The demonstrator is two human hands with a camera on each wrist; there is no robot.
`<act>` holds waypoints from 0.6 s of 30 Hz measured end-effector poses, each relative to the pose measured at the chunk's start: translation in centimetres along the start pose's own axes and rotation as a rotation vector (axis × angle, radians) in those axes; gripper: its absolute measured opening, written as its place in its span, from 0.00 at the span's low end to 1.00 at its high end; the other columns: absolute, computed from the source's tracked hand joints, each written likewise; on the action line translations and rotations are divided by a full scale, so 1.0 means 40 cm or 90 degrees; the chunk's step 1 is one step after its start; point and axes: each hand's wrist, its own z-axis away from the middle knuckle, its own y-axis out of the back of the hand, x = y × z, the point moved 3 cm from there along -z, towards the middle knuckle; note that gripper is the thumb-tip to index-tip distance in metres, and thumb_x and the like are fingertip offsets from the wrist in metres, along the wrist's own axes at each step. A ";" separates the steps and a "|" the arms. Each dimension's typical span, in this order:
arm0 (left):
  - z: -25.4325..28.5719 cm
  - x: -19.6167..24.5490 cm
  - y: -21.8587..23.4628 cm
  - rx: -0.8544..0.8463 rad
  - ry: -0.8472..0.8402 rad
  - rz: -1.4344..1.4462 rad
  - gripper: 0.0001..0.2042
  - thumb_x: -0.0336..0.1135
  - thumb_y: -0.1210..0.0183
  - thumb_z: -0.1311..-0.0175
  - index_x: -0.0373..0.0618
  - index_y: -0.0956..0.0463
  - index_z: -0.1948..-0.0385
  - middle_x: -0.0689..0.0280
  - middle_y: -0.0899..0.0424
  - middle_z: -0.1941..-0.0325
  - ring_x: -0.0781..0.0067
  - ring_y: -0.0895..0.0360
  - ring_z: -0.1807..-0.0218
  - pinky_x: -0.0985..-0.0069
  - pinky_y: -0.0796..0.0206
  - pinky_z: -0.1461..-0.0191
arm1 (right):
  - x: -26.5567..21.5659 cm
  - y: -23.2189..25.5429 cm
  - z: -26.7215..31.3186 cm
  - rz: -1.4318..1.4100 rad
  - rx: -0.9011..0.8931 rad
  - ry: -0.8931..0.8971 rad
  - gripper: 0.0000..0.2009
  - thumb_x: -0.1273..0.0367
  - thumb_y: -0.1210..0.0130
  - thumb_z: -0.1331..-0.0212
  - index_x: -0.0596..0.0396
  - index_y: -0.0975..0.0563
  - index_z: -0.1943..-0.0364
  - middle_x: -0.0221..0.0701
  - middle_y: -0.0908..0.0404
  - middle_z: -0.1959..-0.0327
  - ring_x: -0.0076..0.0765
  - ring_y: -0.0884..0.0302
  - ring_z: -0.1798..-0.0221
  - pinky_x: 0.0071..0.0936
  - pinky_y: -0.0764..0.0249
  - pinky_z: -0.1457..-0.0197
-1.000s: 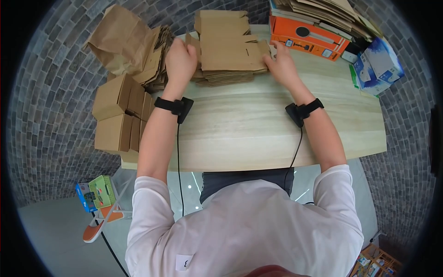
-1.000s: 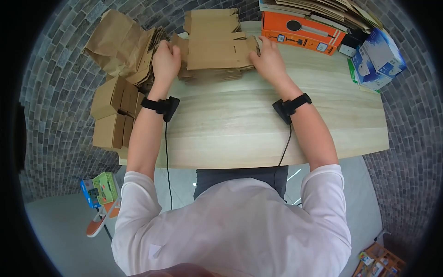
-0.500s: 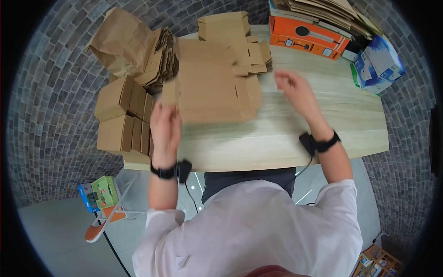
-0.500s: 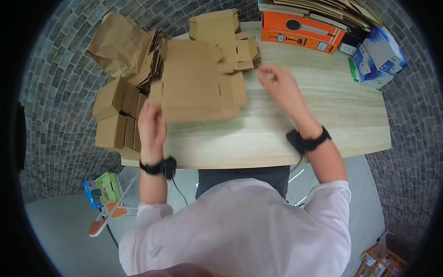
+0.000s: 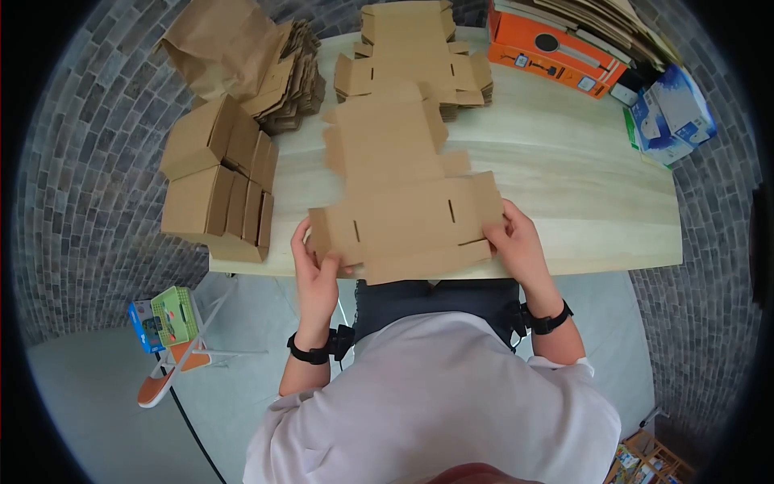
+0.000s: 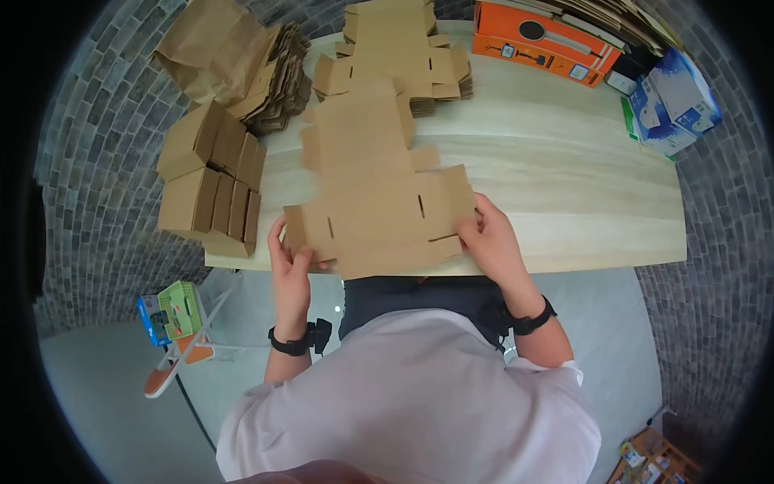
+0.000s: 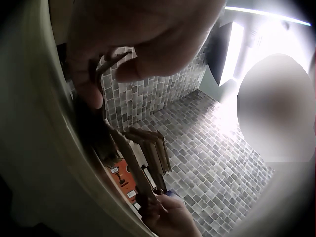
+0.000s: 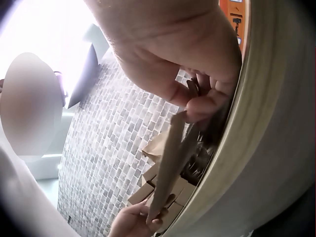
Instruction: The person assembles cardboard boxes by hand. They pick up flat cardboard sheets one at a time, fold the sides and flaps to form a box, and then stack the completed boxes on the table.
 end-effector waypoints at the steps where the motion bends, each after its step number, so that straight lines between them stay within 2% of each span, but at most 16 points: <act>1: 0.006 0.005 -0.007 0.007 -0.005 0.004 0.24 0.29 0.51 0.26 0.43 0.45 0.31 0.57 0.25 0.39 0.72 0.22 0.51 0.77 0.26 0.56 | -0.003 -0.002 0.013 -0.020 0.068 0.008 0.21 0.74 0.48 0.34 0.61 0.31 0.37 0.33 0.16 0.61 0.22 0.20 0.63 0.20 0.25 0.56; 2: 0.005 -0.013 0.001 0.010 -0.007 0.007 0.24 0.29 0.51 0.26 0.43 0.45 0.31 0.57 0.25 0.39 0.72 0.22 0.51 0.77 0.26 0.56 | 0.000 -0.003 0.018 -0.017 0.066 0.011 0.21 0.74 0.48 0.34 0.61 0.31 0.37 0.33 0.16 0.61 0.22 0.20 0.63 0.20 0.25 0.56; 4: -0.002 -0.047 0.008 0.011 -0.001 0.017 0.19 0.38 0.53 0.23 0.43 0.38 0.35 0.59 0.24 0.40 0.74 0.24 0.46 0.77 0.28 0.49 | -0.005 0.001 0.032 0.033 0.113 0.083 0.22 0.72 0.46 0.33 0.57 0.32 0.36 0.34 0.15 0.61 0.22 0.19 0.62 0.21 0.25 0.55; 5: -0.001 -0.045 0.003 0.010 0.000 0.019 0.19 0.38 0.53 0.23 0.43 0.38 0.35 0.59 0.24 0.40 0.74 0.24 0.46 0.77 0.28 0.49 | -0.016 0.000 0.040 0.035 0.115 0.082 0.22 0.72 0.46 0.33 0.57 0.32 0.36 0.34 0.15 0.61 0.22 0.19 0.62 0.21 0.25 0.55; 7: -0.002 -0.036 -0.012 -0.022 0.061 0.020 0.15 0.34 0.47 0.26 0.42 0.32 0.41 0.59 0.32 0.32 0.74 0.23 0.50 0.80 0.29 0.55 | -0.045 -0.008 0.059 0.133 0.129 0.051 0.21 0.68 0.43 0.33 0.53 0.29 0.37 0.35 0.15 0.60 0.22 0.19 0.62 0.21 0.25 0.55; 8: -0.005 -0.048 -0.013 -0.023 0.063 0.020 0.15 0.34 0.47 0.26 0.42 0.32 0.41 0.59 0.32 0.32 0.74 0.23 0.50 0.80 0.29 0.55 | -0.044 -0.009 0.058 0.134 0.130 0.050 0.21 0.68 0.43 0.33 0.53 0.29 0.37 0.35 0.15 0.60 0.22 0.19 0.62 0.21 0.25 0.55; 10: -0.011 -0.063 -0.024 -0.088 -0.039 -0.148 0.17 0.29 0.41 0.31 0.41 0.33 0.44 0.57 0.34 0.30 0.74 0.23 0.51 0.82 0.28 0.56 | -0.043 -0.010 0.050 0.177 0.119 0.042 0.19 0.65 0.41 0.34 0.52 0.26 0.41 0.34 0.15 0.62 0.21 0.22 0.66 0.21 0.26 0.60; 11: -0.008 -0.061 -0.028 -0.087 -0.037 -0.148 0.17 0.29 0.41 0.31 0.41 0.33 0.44 0.57 0.34 0.30 0.74 0.23 0.51 0.82 0.28 0.56 | -0.033 -0.008 0.042 0.177 0.117 0.040 0.19 0.65 0.41 0.34 0.52 0.26 0.41 0.34 0.15 0.62 0.21 0.22 0.66 0.21 0.26 0.60; 13: 0.000 -0.056 -0.048 -0.088 0.047 -0.199 0.19 0.21 0.41 0.35 0.40 0.35 0.45 0.57 0.29 0.38 0.76 0.23 0.52 0.79 0.27 0.51 | -0.014 -0.004 0.022 0.204 0.128 0.084 0.16 0.65 0.39 0.36 0.53 0.23 0.46 0.31 0.16 0.67 0.19 0.26 0.72 0.21 0.29 0.64; 16: 0.000 -0.038 -0.078 -0.061 0.027 -0.149 0.23 0.18 0.42 0.38 0.38 0.37 0.41 0.58 0.28 0.41 0.74 0.22 0.50 0.80 0.27 0.50 | -0.032 -0.007 0.012 0.305 0.112 0.060 0.19 0.68 0.39 0.39 0.55 0.25 0.45 0.29 0.18 0.70 0.19 0.30 0.74 0.21 0.31 0.68; 18: -0.008 -0.039 -0.080 -0.070 0.037 -0.113 0.26 0.18 0.42 0.40 0.37 0.39 0.39 0.56 0.29 0.39 0.73 0.22 0.48 0.78 0.26 0.48 | -0.027 -0.002 0.006 0.277 0.114 0.048 0.20 0.71 0.40 0.41 0.57 0.27 0.44 0.29 0.18 0.70 0.18 0.30 0.74 0.21 0.30 0.67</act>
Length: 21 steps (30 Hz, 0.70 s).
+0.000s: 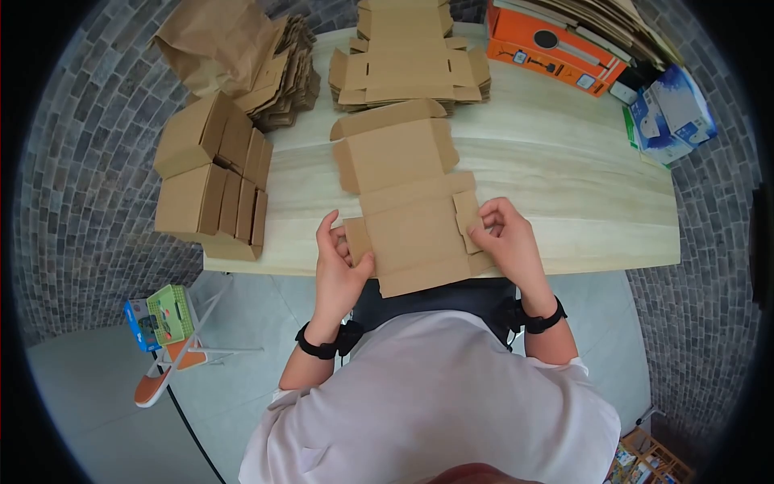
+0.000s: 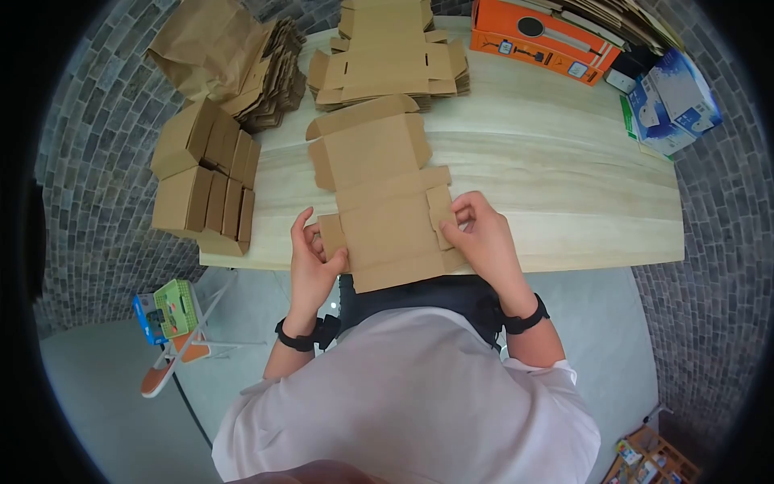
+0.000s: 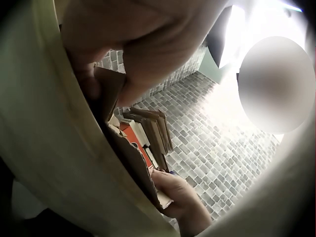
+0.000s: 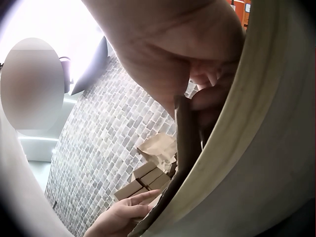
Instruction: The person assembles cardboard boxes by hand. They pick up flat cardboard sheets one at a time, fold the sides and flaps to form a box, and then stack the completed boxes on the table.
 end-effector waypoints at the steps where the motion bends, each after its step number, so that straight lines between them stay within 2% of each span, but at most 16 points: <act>1: -0.003 -0.002 0.001 -0.010 0.007 0.037 0.29 0.18 0.41 0.41 0.36 0.41 0.37 0.55 0.31 0.37 0.71 0.22 0.46 0.77 0.26 0.47 | 0.005 -0.001 -0.002 -0.026 -0.001 -0.014 0.21 0.73 0.42 0.42 0.59 0.29 0.43 0.29 0.18 0.71 0.18 0.30 0.74 0.21 0.30 0.67; 5: -0.017 -0.021 0.014 -0.087 0.038 0.091 0.32 0.14 0.45 0.45 0.37 0.42 0.34 0.56 0.29 0.39 0.69 0.23 0.41 0.75 0.28 0.40 | 0.035 0.009 0.003 -0.170 -0.053 -0.069 0.24 0.76 0.46 0.43 0.63 0.33 0.39 0.29 0.17 0.67 0.18 0.25 0.69 0.20 0.27 0.62; 7: -0.016 -0.016 0.014 -0.123 0.109 0.188 0.31 0.11 0.51 0.48 0.38 0.40 0.38 0.55 0.27 0.37 0.68 0.25 0.39 0.72 0.31 0.36 | 0.031 0.006 0.015 -0.356 -0.153 -0.096 0.26 0.78 0.48 0.43 0.64 0.35 0.37 0.30 0.16 0.62 0.19 0.21 0.61 0.20 0.26 0.54; 11: -0.027 -0.023 0.001 -0.130 0.093 0.295 0.28 0.10 0.55 0.51 0.38 0.37 0.43 0.53 0.28 0.35 0.68 0.26 0.37 0.71 0.33 0.34 | 0.030 -0.015 0.020 -0.359 -0.183 -0.078 0.28 0.79 0.51 0.42 0.63 0.37 0.34 0.33 0.17 0.54 0.21 0.20 0.54 0.20 0.26 0.49; 13: -0.030 -0.024 -0.006 -0.121 0.090 0.324 0.25 0.11 0.56 0.50 0.39 0.37 0.46 0.52 0.28 0.33 0.68 0.27 0.36 0.71 0.33 0.34 | 0.028 -0.028 0.026 -0.351 -0.058 0.016 0.30 0.80 0.53 0.42 0.59 0.37 0.31 0.35 0.19 0.46 0.20 0.20 0.53 0.20 0.26 0.48; 14: -0.031 -0.024 -0.010 -0.120 0.091 0.324 0.25 0.11 0.56 0.50 0.39 0.37 0.46 0.52 0.28 0.33 0.68 0.27 0.36 0.71 0.33 0.34 | 0.029 -0.027 0.028 -0.352 -0.059 0.015 0.30 0.80 0.53 0.42 0.59 0.37 0.31 0.35 0.19 0.46 0.20 0.20 0.53 0.20 0.26 0.48; 16: -0.033 -0.022 -0.013 -0.082 0.063 0.329 0.28 0.11 0.57 0.49 0.41 0.39 0.42 0.54 0.28 0.34 0.68 0.27 0.36 0.71 0.32 0.35 | 0.030 -0.024 0.031 -0.249 -0.089 0.030 0.32 0.79 0.54 0.41 0.54 0.38 0.28 0.38 0.22 0.40 0.25 0.21 0.47 0.23 0.28 0.42; 17: -0.032 -0.018 -0.019 -0.082 0.063 0.329 0.28 0.11 0.57 0.49 0.41 0.39 0.42 0.54 0.28 0.34 0.68 0.27 0.36 0.71 0.32 0.35 | 0.032 -0.025 0.031 -0.249 -0.089 0.029 0.32 0.79 0.54 0.41 0.54 0.38 0.28 0.38 0.22 0.40 0.25 0.21 0.47 0.23 0.28 0.42; 19: -0.026 0.000 -0.026 -0.059 0.041 0.282 0.33 0.12 0.57 0.49 0.42 0.42 0.36 0.56 0.30 0.33 0.69 0.27 0.36 0.72 0.32 0.36 | 0.030 -0.025 0.032 -0.174 -0.068 0.092 0.32 0.78 0.55 0.41 0.51 0.38 0.28 0.39 0.24 0.38 0.32 0.24 0.40 0.27 0.32 0.35; 21: -0.021 0.008 -0.031 -0.052 0.027 0.241 0.34 0.12 0.57 0.49 0.42 0.44 0.33 0.57 0.30 0.33 0.69 0.28 0.36 0.73 0.34 0.36 | 0.028 -0.025 0.032 -0.165 -0.066 0.092 0.32 0.78 0.55 0.40 0.51 0.38 0.28 0.40 0.24 0.38 0.35 0.26 0.37 0.28 0.34 0.33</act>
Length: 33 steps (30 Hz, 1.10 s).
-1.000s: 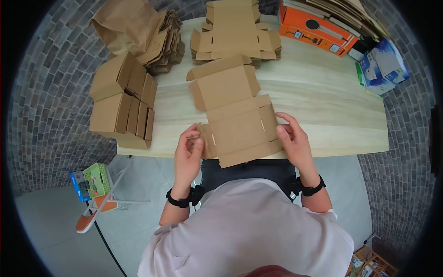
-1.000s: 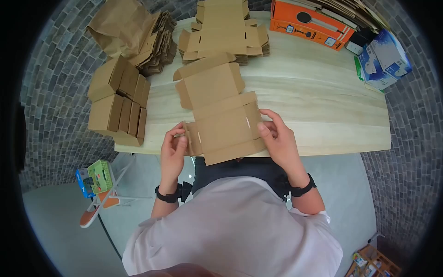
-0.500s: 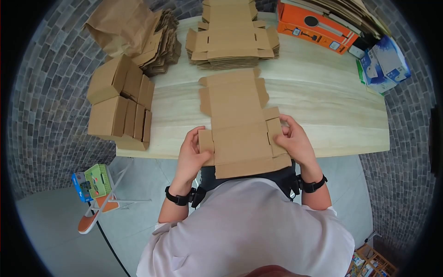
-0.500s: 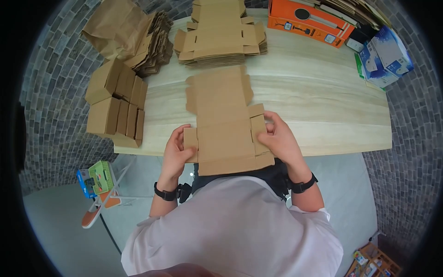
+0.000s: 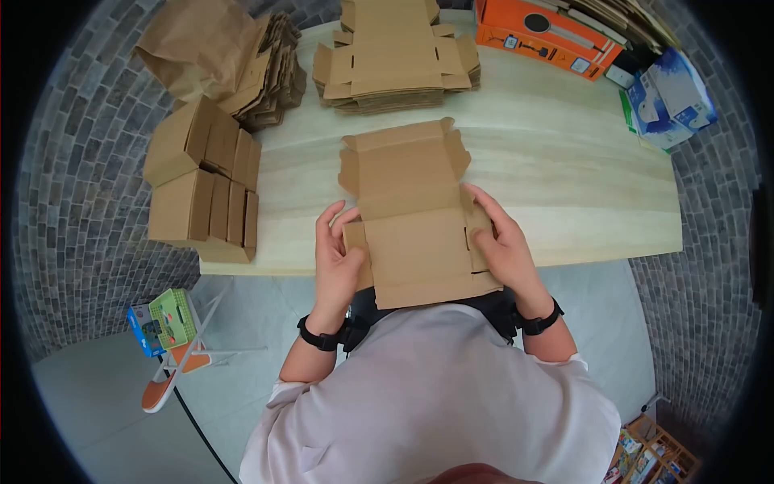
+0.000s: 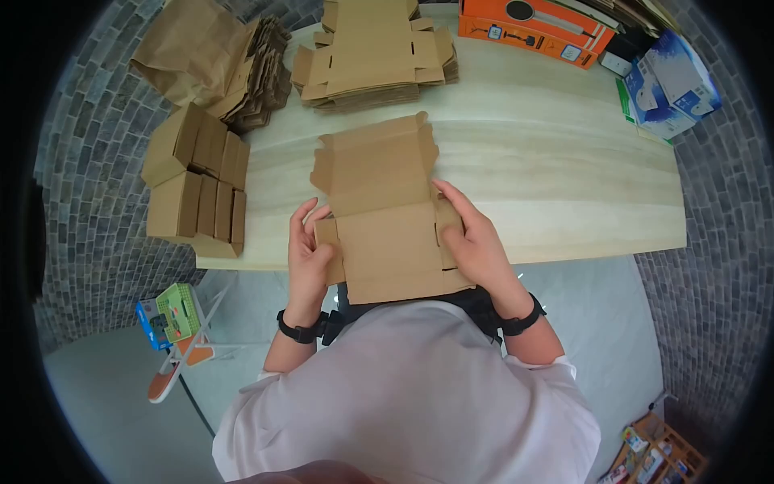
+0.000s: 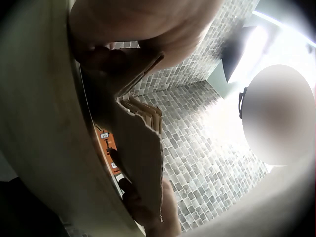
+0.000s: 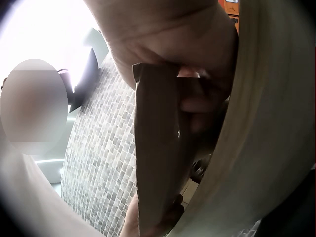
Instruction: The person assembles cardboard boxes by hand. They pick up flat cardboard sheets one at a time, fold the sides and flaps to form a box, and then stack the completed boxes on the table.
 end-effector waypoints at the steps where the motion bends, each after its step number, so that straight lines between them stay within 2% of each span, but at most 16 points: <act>1: 0.001 0.001 -0.003 0.006 -0.018 -0.041 0.36 0.13 0.57 0.48 0.43 0.46 0.31 0.58 0.31 0.33 0.70 0.29 0.36 0.74 0.35 0.35 | -0.005 0.000 0.000 0.011 0.001 0.003 0.32 0.78 0.55 0.40 0.50 0.39 0.27 0.41 0.25 0.37 0.39 0.27 0.35 0.29 0.36 0.31; 7: -0.004 -0.004 -0.018 0.014 -0.098 -0.138 0.35 0.15 0.56 0.45 0.42 0.45 0.29 0.60 0.32 0.32 0.72 0.31 0.36 0.76 0.39 0.35 | -0.051 -0.021 0.007 0.032 0.038 -0.013 0.36 0.76 0.52 0.39 0.49 0.47 0.25 0.44 0.26 0.36 0.44 0.26 0.35 0.32 0.32 0.33; 11: -0.012 -0.001 -0.013 0.029 -0.107 -0.197 0.34 0.16 0.55 0.44 0.41 0.44 0.30 0.59 0.30 0.33 0.74 0.30 0.37 0.78 0.38 0.38 | -0.052 -0.024 0.010 -0.012 0.063 0.000 0.38 0.74 0.48 0.39 0.49 0.49 0.24 0.46 0.26 0.36 0.46 0.26 0.35 0.35 0.30 0.35; 14: -0.014 0.003 -0.006 0.034 -0.106 -0.223 0.33 0.16 0.53 0.44 0.41 0.43 0.30 0.58 0.28 0.35 0.75 0.30 0.38 0.80 0.37 0.40 | -0.044 -0.017 0.011 0.004 0.076 0.062 0.39 0.74 0.46 0.40 0.51 0.49 0.24 0.46 0.24 0.39 0.44 0.24 0.38 0.35 0.30 0.36; 16: -0.016 -0.002 -0.002 0.029 -0.115 -0.219 0.33 0.16 0.53 0.43 0.40 0.43 0.31 0.57 0.27 0.35 0.74 0.30 0.37 0.79 0.38 0.38 | -0.045 -0.007 0.013 -0.027 0.047 -0.005 0.39 0.75 0.45 0.40 0.53 0.49 0.25 0.42 0.22 0.43 0.38 0.22 0.42 0.31 0.28 0.38; 17: -0.016 -0.004 0.002 0.027 -0.106 -0.220 0.33 0.16 0.53 0.43 0.40 0.43 0.31 0.57 0.27 0.35 0.74 0.30 0.37 0.79 0.38 0.38 | -0.043 -0.004 0.014 -0.029 0.048 -0.015 0.39 0.75 0.45 0.40 0.53 0.49 0.25 0.42 0.22 0.43 0.38 0.22 0.42 0.31 0.28 0.38; 19: -0.023 -0.003 0.007 0.023 -0.101 -0.201 0.32 0.16 0.54 0.44 0.39 0.42 0.31 0.56 0.27 0.36 0.72 0.30 0.36 0.78 0.38 0.36 | -0.037 0.008 0.010 -0.170 0.036 -0.023 0.36 0.76 0.48 0.40 0.54 0.47 0.26 0.37 0.20 0.48 0.29 0.22 0.48 0.26 0.28 0.42; 20: -0.025 -0.004 0.011 0.020 -0.094 -0.200 0.32 0.16 0.54 0.44 0.39 0.42 0.31 0.56 0.27 0.36 0.72 0.30 0.36 0.78 0.38 0.36 | -0.031 0.024 0.010 -0.170 0.039 -0.030 0.36 0.76 0.48 0.40 0.54 0.47 0.26 0.37 0.20 0.48 0.29 0.22 0.48 0.26 0.28 0.42; 23: -0.035 0.005 0.022 0.028 -0.037 -0.089 0.32 0.15 0.54 0.46 0.38 0.39 0.32 0.56 0.27 0.35 0.75 0.25 0.42 0.81 0.31 0.43 | -0.027 0.060 0.018 -0.196 0.038 -0.073 0.33 0.79 0.55 0.41 0.54 0.42 0.27 0.35 0.18 0.53 0.21 0.24 0.52 0.22 0.29 0.47; 27: -0.045 0.011 0.037 0.017 0.028 -0.012 0.32 0.15 0.55 0.46 0.36 0.39 0.32 0.56 0.27 0.35 0.73 0.24 0.42 0.78 0.29 0.41 | 0.004 0.082 0.036 -0.327 0.017 -0.146 0.34 0.80 0.54 0.42 0.53 0.42 0.26 0.35 0.18 0.53 0.20 0.24 0.52 0.21 0.29 0.48; 30: -0.048 0.006 0.042 0.016 0.037 0.023 0.32 0.15 0.55 0.46 0.35 0.39 0.32 0.56 0.27 0.35 0.70 0.23 0.42 0.76 0.28 0.40 | 0.015 0.080 0.051 -0.357 0.001 -0.138 0.40 0.82 0.53 0.45 0.50 0.47 0.23 0.34 0.18 0.51 0.23 0.24 0.52 0.19 0.29 0.49; 32: -0.048 0.000 0.047 0.031 0.054 0.057 0.31 0.15 0.55 0.45 0.37 0.37 0.34 0.56 0.27 0.35 0.73 0.24 0.44 0.78 0.29 0.44 | -0.012 0.068 0.056 -0.324 -0.056 -0.063 0.47 0.84 0.50 0.48 0.46 0.54 0.21 0.38 0.23 0.42 0.25 0.25 0.48 0.17 0.29 0.50; 33: -0.047 0.003 0.047 0.034 0.052 0.057 0.31 0.15 0.55 0.45 0.37 0.37 0.34 0.56 0.27 0.35 0.73 0.24 0.44 0.78 0.29 0.44 | -0.019 0.067 0.058 -0.324 -0.059 -0.062 0.47 0.84 0.50 0.48 0.46 0.54 0.21 0.38 0.23 0.42 0.25 0.25 0.48 0.17 0.29 0.50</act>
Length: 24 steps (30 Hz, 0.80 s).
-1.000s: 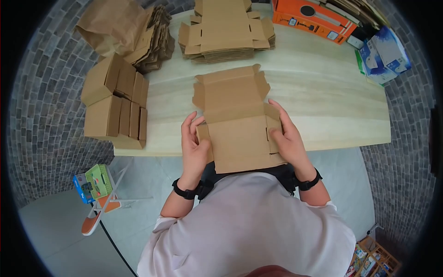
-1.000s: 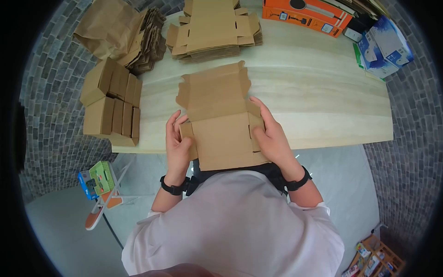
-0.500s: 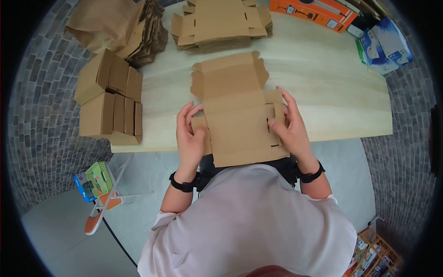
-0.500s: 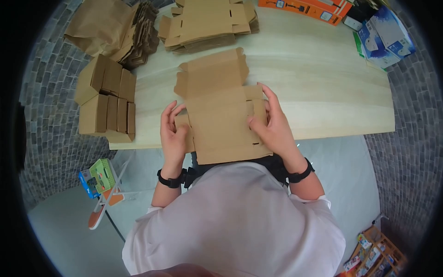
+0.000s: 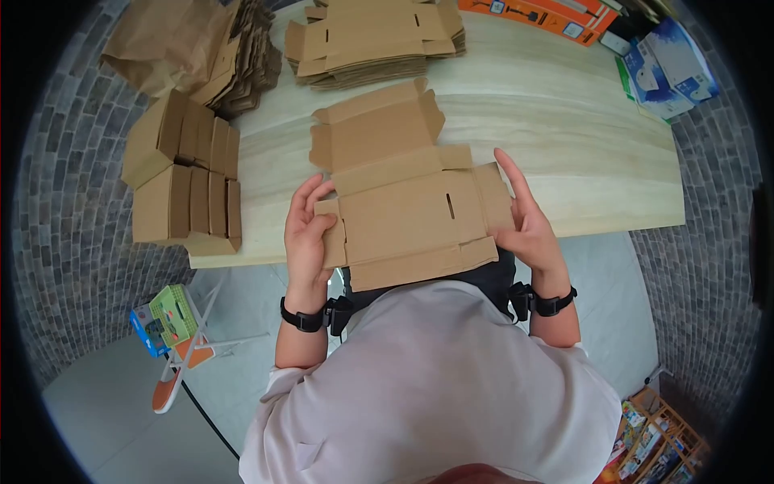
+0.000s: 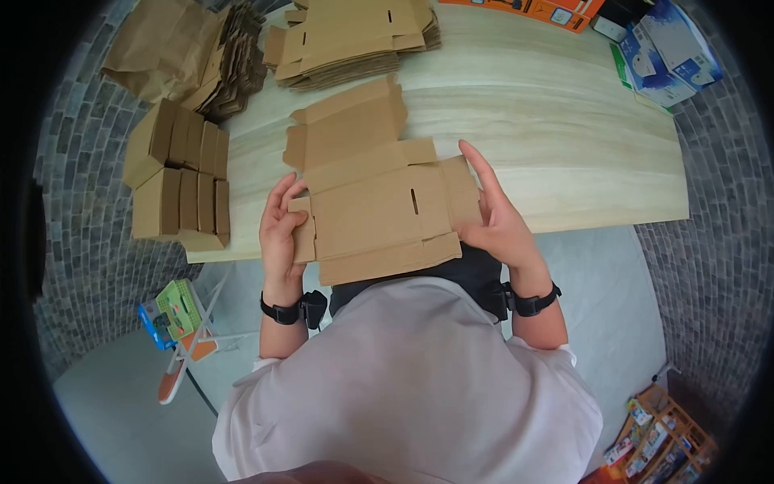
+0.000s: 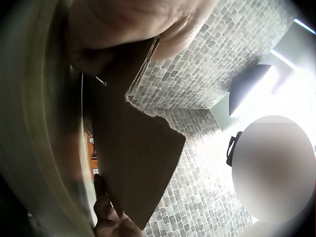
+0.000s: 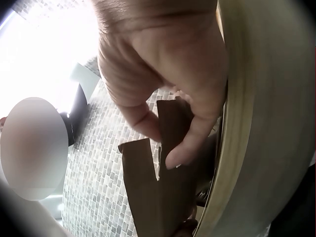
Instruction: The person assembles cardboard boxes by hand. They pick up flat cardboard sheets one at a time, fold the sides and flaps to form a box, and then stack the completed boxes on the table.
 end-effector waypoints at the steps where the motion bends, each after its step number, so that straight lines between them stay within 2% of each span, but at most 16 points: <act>1: 0.001 0.003 -0.002 0.007 0.015 0.014 0.31 0.15 0.55 0.45 0.37 0.37 0.34 0.56 0.27 0.36 0.73 0.24 0.44 0.78 0.29 0.43 | -0.004 -0.005 0.002 -0.050 -0.025 -0.015 0.50 0.84 0.47 0.50 0.45 0.57 0.21 0.40 0.28 0.37 0.26 0.26 0.45 0.18 0.28 0.50; 2: 0.003 0.005 -0.002 0.015 0.030 0.027 0.30 0.15 0.55 0.44 0.37 0.37 0.34 0.56 0.27 0.36 0.72 0.24 0.43 0.77 0.29 0.42 | -0.005 -0.008 0.003 -0.100 -0.049 -0.031 0.53 0.85 0.45 0.52 0.43 0.60 0.21 0.42 0.33 0.31 0.28 0.27 0.42 0.20 0.27 0.49; 3: 0.004 0.006 -0.001 0.018 0.029 0.027 0.30 0.15 0.55 0.44 0.37 0.37 0.34 0.56 0.27 0.36 0.72 0.24 0.43 0.77 0.29 0.42 | -0.004 -0.005 0.002 -0.100 -0.052 -0.032 0.53 0.85 0.45 0.52 0.43 0.60 0.21 0.42 0.33 0.31 0.28 0.27 0.42 0.20 0.27 0.49; 5: 0.003 0.007 -0.003 0.012 0.032 0.025 0.31 0.15 0.55 0.44 0.35 0.38 0.33 0.57 0.26 0.37 0.68 0.23 0.42 0.74 0.29 0.39 | -0.003 -0.002 0.000 -0.004 -0.128 -0.030 0.57 0.84 0.40 0.55 0.41 0.60 0.21 0.44 0.45 0.24 0.32 0.29 0.37 0.24 0.26 0.46; 6: 0.002 0.007 -0.003 0.012 0.030 0.026 0.31 0.15 0.55 0.44 0.35 0.38 0.33 0.57 0.26 0.37 0.68 0.23 0.42 0.74 0.29 0.39 | -0.005 -0.009 0.000 -0.004 -0.129 -0.029 0.57 0.84 0.40 0.55 0.41 0.60 0.21 0.44 0.45 0.24 0.32 0.29 0.37 0.24 0.26 0.46; 8: 0.002 0.005 -0.002 0.007 0.032 0.027 0.30 0.15 0.55 0.44 0.37 0.37 0.34 0.57 0.27 0.37 0.71 0.24 0.42 0.76 0.29 0.41 | -0.003 -0.029 0.001 0.240 -0.083 -0.036 0.60 0.80 0.31 0.58 0.41 0.59 0.21 0.45 0.48 0.23 0.37 0.31 0.33 0.28 0.25 0.44; 9: 0.001 0.004 -0.001 0.006 0.031 0.028 0.30 0.15 0.55 0.44 0.37 0.37 0.34 0.57 0.27 0.37 0.71 0.24 0.42 0.76 0.29 0.41 | 0.002 -0.036 0.001 0.240 -0.083 -0.035 0.60 0.80 0.31 0.58 0.41 0.59 0.21 0.45 0.48 0.23 0.37 0.31 0.33 0.28 0.25 0.44; 11: 0.000 0.000 0.003 0.008 0.029 0.040 0.31 0.15 0.55 0.44 0.37 0.37 0.34 0.57 0.27 0.37 0.71 0.24 0.43 0.76 0.29 0.42 | 0.012 -0.035 -0.003 0.249 0.002 0.016 0.62 0.74 0.24 0.59 0.42 0.58 0.22 0.45 0.47 0.23 0.40 0.32 0.31 0.31 0.24 0.42; 15: 0.002 -0.001 0.002 -0.001 0.026 0.027 0.32 0.15 0.55 0.46 0.36 0.38 0.33 0.58 0.26 0.38 0.71 0.24 0.42 0.76 0.30 0.39 | 0.021 -0.039 -0.009 0.165 0.017 0.088 0.64 0.71 0.21 0.61 0.42 0.58 0.22 0.45 0.46 0.24 0.42 0.33 0.29 0.36 0.26 0.37; 17: 0.006 0.004 -0.007 -0.015 0.010 -0.034 0.32 0.16 0.55 0.46 0.36 0.38 0.33 0.59 0.26 0.39 0.71 0.26 0.41 0.76 0.31 0.38 | 0.010 -0.042 -0.007 0.300 0.035 0.074 0.63 0.72 0.21 0.60 0.42 0.59 0.22 0.44 0.45 0.25 0.42 0.37 0.27 0.39 0.30 0.32; 18: 0.008 0.002 -0.009 -0.017 0.012 -0.033 0.32 0.16 0.55 0.46 0.36 0.38 0.33 0.59 0.26 0.39 0.71 0.26 0.41 0.76 0.31 0.38 | 0.008 -0.046 -0.009 0.300 0.037 0.073 0.63 0.72 0.21 0.60 0.42 0.59 0.22 0.44 0.45 0.25 0.42 0.37 0.27 0.39 0.30 0.32; 20: 0.011 0.003 -0.012 -0.025 -0.021 -0.060 0.32 0.16 0.55 0.46 0.37 0.37 0.33 0.59 0.27 0.39 0.72 0.27 0.40 0.77 0.32 0.38 | 0.015 -0.051 -0.016 0.110 0.067 0.017 0.62 0.74 0.22 0.59 0.42 0.59 0.22 0.45 0.45 0.25 0.41 0.37 0.28 0.38 0.31 0.31; 24: 0.009 -0.001 -0.002 0.009 -0.044 -0.053 0.32 0.16 0.55 0.46 0.37 0.37 0.33 0.58 0.27 0.38 0.72 0.27 0.39 0.77 0.32 0.38 | 0.034 -0.035 -0.011 0.047 0.015 0.032 0.61 0.76 0.24 0.56 0.42 0.60 0.22 0.46 0.46 0.24 0.40 0.30 0.32 0.36 0.27 0.34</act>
